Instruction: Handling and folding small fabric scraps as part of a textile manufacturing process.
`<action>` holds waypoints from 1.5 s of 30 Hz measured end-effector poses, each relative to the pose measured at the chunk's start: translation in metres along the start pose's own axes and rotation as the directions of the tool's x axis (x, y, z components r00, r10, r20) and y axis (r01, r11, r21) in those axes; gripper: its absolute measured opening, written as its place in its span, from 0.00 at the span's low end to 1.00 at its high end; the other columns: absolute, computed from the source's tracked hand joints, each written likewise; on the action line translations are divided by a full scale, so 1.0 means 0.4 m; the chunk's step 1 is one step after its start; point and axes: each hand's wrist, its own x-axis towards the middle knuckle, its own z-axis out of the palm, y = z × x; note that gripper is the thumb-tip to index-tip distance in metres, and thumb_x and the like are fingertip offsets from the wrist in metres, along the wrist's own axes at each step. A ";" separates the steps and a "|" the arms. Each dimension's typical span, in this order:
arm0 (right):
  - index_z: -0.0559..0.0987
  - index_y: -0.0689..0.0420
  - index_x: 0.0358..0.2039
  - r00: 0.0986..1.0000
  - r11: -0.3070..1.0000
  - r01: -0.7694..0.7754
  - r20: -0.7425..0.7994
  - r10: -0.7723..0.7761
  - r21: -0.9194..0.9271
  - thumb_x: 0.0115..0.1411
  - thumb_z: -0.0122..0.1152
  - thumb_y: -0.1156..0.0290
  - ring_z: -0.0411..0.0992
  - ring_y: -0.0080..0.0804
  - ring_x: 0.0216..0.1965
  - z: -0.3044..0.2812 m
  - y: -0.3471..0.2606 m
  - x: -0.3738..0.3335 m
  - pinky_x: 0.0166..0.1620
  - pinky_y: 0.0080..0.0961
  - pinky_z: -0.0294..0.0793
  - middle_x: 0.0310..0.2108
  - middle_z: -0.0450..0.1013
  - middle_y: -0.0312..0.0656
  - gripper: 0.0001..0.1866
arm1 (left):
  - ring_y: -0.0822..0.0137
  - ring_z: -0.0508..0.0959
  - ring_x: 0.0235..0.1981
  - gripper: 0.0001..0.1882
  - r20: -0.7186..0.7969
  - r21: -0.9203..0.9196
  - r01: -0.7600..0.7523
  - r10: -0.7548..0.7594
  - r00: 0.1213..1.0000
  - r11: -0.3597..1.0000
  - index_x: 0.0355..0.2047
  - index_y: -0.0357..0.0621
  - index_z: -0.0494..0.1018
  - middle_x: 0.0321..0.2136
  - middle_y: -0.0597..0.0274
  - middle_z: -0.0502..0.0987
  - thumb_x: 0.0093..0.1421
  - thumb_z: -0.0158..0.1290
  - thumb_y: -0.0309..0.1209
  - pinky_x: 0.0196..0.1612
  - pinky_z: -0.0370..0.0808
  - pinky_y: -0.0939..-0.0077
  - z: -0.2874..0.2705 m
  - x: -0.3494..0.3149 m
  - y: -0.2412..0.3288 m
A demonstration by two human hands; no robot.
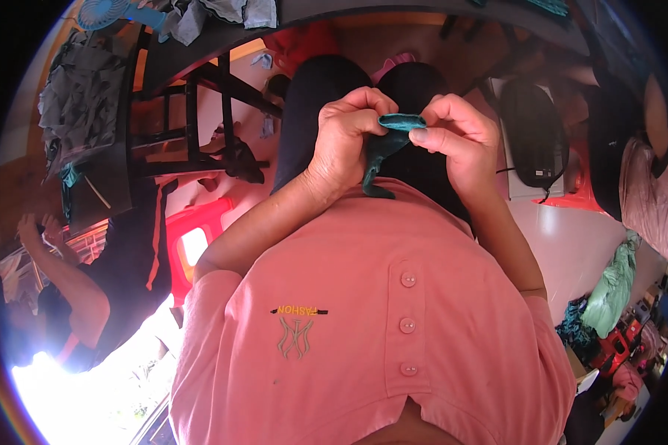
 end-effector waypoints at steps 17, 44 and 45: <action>0.73 0.60 0.30 0.994 0.942 0.102 0.059 -0.087 -0.319 0.50 0.65 0.74 0.64 0.14 0.23 -0.009 -0.024 0.006 0.26 0.14 0.61 0.25 0.70 0.31 0.10 | 0.74 0.73 0.29 0.07 0.026 0.477 -0.110 0.111 0.993 0.872 0.23 0.33 0.73 0.24 0.63 0.74 0.47 0.44 0.17 0.34 0.68 0.82 0.018 0.008 0.014; 0.79 0.62 0.27 0.968 0.959 0.232 -0.057 -0.244 -0.164 0.49 0.64 0.77 0.64 0.14 0.19 -0.111 -0.230 0.246 0.24 0.13 0.59 0.21 0.73 0.33 0.04 | 0.72 0.74 0.34 0.30 0.435 0.431 -0.312 0.108 0.894 0.847 0.46 0.40 0.72 0.38 0.60 0.76 0.38 0.44 0.18 0.36 0.70 0.82 0.181 0.294 0.293; 0.79 0.62 0.27 0.968 0.959 0.233 -0.055 -0.245 -0.163 0.49 0.64 0.77 0.64 0.14 0.19 -0.110 -0.248 0.244 0.24 0.13 0.59 0.21 0.73 0.33 0.04 | 0.72 0.75 0.33 0.29 0.462 0.322 -0.202 0.032 0.887 0.925 0.45 0.38 0.72 0.36 0.58 0.76 0.38 0.44 0.18 0.35 0.71 0.80 0.194 0.295 0.270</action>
